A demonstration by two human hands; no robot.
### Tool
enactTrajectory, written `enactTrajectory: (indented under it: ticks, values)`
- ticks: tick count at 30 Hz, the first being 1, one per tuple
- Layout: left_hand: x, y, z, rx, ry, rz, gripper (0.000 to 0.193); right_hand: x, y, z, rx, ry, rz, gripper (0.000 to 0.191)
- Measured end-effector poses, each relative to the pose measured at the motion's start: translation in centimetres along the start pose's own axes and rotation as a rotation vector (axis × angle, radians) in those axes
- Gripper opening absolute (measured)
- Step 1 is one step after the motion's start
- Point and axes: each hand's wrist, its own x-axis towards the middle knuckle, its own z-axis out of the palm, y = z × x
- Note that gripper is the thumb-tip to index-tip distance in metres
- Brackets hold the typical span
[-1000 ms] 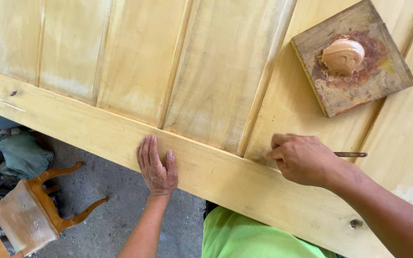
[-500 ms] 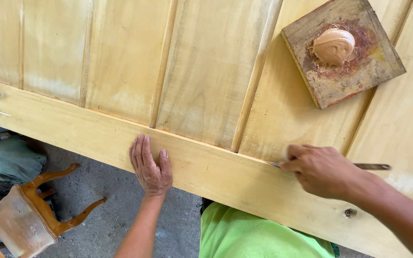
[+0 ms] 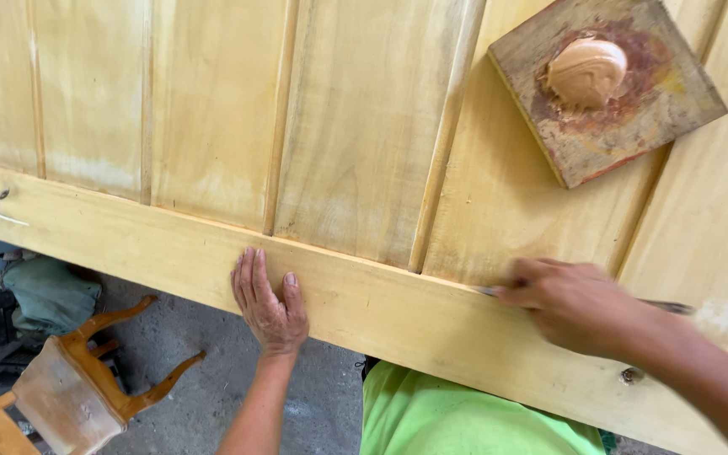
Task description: The person applies wood filler along the seams and gaps of a wooden panel door using a small putty knife, drawing filler from a board holding a mound of filler. They work progressively along the horizontal rail, pressing filler into the joints and reloading the knife as they go.
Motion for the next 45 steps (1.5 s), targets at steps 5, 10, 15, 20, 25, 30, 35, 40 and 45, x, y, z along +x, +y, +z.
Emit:
enactTrajectory:
  ticks: [5,10,15,20,25,30,35,40,45]
  values:
    - [-0.3,-0.4,0.2,0.017,-0.002,-0.009,0.056,-1.7,2.7,-0.6,-0.050,-0.104,0.204,0.039]
    - [-0.3,-0.7,0.3,0.017,-0.007,0.019,0.056,4.1,0.2,2.7,0.157,0.232,-0.081,0.039]
    - [-0.6,-0.9,0.5,0.011,-0.025,0.004,0.056,2.2,2.3,4.2,0.030,0.038,0.030,0.045]
    - [-0.8,-1.0,0.7,0.001,0.000,0.011,0.056,-2.7,6.0,2.5,-0.065,-0.074,0.112,0.044]
    - [-0.7,-1.2,0.6,0.007,-0.016,0.021,0.055,0.5,2.4,1.5,0.185,0.329,-0.061,0.035]
    - [-0.9,-1.4,0.9,0.002,-0.002,0.032,0.054,4.1,-1.2,1.9,0.160,0.232,-0.168,0.040]
    - [-1.4,-1.8,1.0,0.004,-0.010,0.031,0.054,0.9,2.7,3.0,-0.001,-0.061,0.067,0.045]
    - [-1.1,-1.4,0.5,0.004,0.004,0.029,0.053,-3.7,5.8,2.3,0.064,0.004,0.144,0.040]
    - [-0.6,-0.6,0.2,-0.004,0.040,0.033,0.054,-4.5,7.8,-1.6,0.192,0.742,0.269,0.029]
